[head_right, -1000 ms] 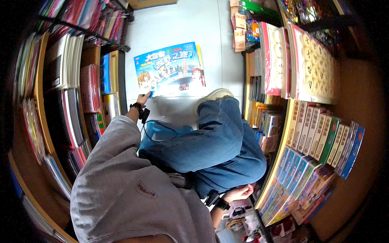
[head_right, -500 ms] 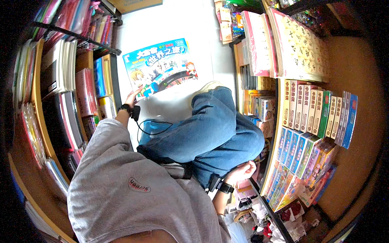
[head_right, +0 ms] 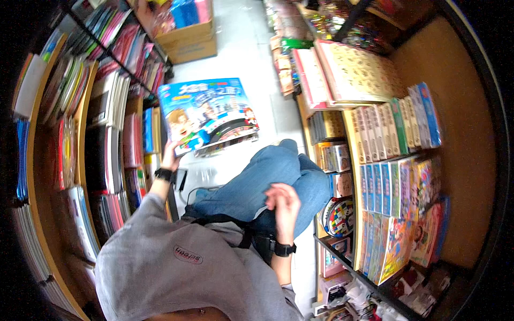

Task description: The person picks up several board games and boxed sets from the floor and places them onto a storage rack by hand.

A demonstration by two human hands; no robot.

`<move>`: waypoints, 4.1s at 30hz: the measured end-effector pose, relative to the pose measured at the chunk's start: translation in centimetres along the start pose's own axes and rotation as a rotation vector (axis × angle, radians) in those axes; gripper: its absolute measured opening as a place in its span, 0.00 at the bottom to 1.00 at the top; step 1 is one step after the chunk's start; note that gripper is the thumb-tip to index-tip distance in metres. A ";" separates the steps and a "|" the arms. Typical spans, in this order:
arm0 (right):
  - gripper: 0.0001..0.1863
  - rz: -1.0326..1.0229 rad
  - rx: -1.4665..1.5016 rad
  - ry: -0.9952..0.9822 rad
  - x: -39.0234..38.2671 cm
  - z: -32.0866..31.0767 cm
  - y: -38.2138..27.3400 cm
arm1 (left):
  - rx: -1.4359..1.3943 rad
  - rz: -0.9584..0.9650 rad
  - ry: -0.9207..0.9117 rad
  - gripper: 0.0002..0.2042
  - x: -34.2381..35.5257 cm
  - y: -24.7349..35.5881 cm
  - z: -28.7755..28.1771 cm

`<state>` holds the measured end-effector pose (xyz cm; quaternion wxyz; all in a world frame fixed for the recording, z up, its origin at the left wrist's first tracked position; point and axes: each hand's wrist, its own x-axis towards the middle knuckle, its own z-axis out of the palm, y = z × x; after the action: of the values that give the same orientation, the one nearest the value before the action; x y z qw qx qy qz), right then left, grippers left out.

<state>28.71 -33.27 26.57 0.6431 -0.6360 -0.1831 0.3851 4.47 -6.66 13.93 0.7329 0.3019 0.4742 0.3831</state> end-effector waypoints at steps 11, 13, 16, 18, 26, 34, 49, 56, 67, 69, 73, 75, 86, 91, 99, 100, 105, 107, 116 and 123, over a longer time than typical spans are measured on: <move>0.46 -0.057 0.118 -0.580 9.4 7.9 -2.7 | -0.349 0.330 -0.222 0.20 -10.0 8.0 7.8; 0.47 -0.180 0.355 -0.448 10.7 8.0 -4.2 | -0.370 0.248 -0.328 0.19 -8.3 7.1 9.1; 0.46 -0.192 0.431 -0.313 12.4 7.0 -7.4 | -0.391 0.184 -0.357 0.21 -7.0 5.3 13.5; 0.45 -0.216 0.382 -0.177 13.3 6.1 -8.7 | -0.376 0.140 -0.437 0.23 -6.7 4.5 17.1; 0.29 -0.261 0.378 -0.009 17.1 -1.5 -8.2 | -0.263 0.109 -0.615 0.24 -6.4 2.5 26.5; 0.32 -0.299 0.390 0.024 18.7 -3.9 -9.6 | -0.220 0.070 -0.697 0.23 -5.3 1.5 28.9; 0.38 -0.315 0.262 0.277 18.5 -4.5 -8.4 | -0.219 0.030 -0.731 0.25 -6.2 0.3 29.3; 0.37 -0.350 0.299 0.351 18.7 -1.8 -8.2 | -0.242 0.056 -0.686 0.25 -4.4 0.9 28.7; 0.39 -0.384 0.346 0.407 19.6 -0.5 -8.0 | -0.045 0.488 -0.603 0.39 -2.1 2.7 30.2; 0.39 -0.379 0.330 0.408 19.9 0.0 -8.0 | 0.000 0.448 -0.588 0.39 -0.6 2.8 30.0; 0.39 -0.389 0.376 0.404 21.3 -0.8 -8.2 | 0.144 0.473 -0.651 0.39 0.9 3.8 31.6; 0.39 -0.367 0.357 0.400 22.4 -2.2 -8.7 | 0.362 0.593 -0.617 0.40 2.3 3.4 32.8; 0.24 -0.154 0.115 0.152 14.1 -5.2 -6.0 | 0.725 0.973 -0.489 0.44 5.1 0.3 41.2; 0.08 -0.013 -0.019 0.344 4.3 -7.7 -0.6 | 0.897 0.936 -0.486 0.35 3.7 0.1 44.7; 0.06 0.007 0.030 0.602 -1.1 -9.3 3.9 | 0.947 1.072 -0.499 0.24 4.7 -1.3 48.2; 0.06 -0.060 0.010 0.653 -0.6 -9.2 4.7 | 0.955 1.073 -0.507 0.24 4.7 -1.4 48.3; 0.07 -0.093 0.000 0.693 0.2 -8.7 4.9 | 0.947 1.048 -0.566 0.23 5.2 -1.4 48.1; 0.07 -0.110 0.010 0.682 0.3 -8.6 5.0 | 0.916 1.049 -0.564 0.22 5.3 -1.6 48.1; 0.06 -0.095 -0.005 0.721 -0.2 -9.0 4.6 | 0.779 1.013 -0.613 0.16 5.0 -1.6 47.8; 0.06 -0.105 0.052 0.758 -0.8 -9.6 5.0 | 0.800 1.046 -0.639 0.13 5.3 -1.4 48.1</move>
<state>33.83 -40.88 20.76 0.7001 -0.7064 0.0454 0.0935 50.74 -6.72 28.07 0.3902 0.8306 0.1346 0.3738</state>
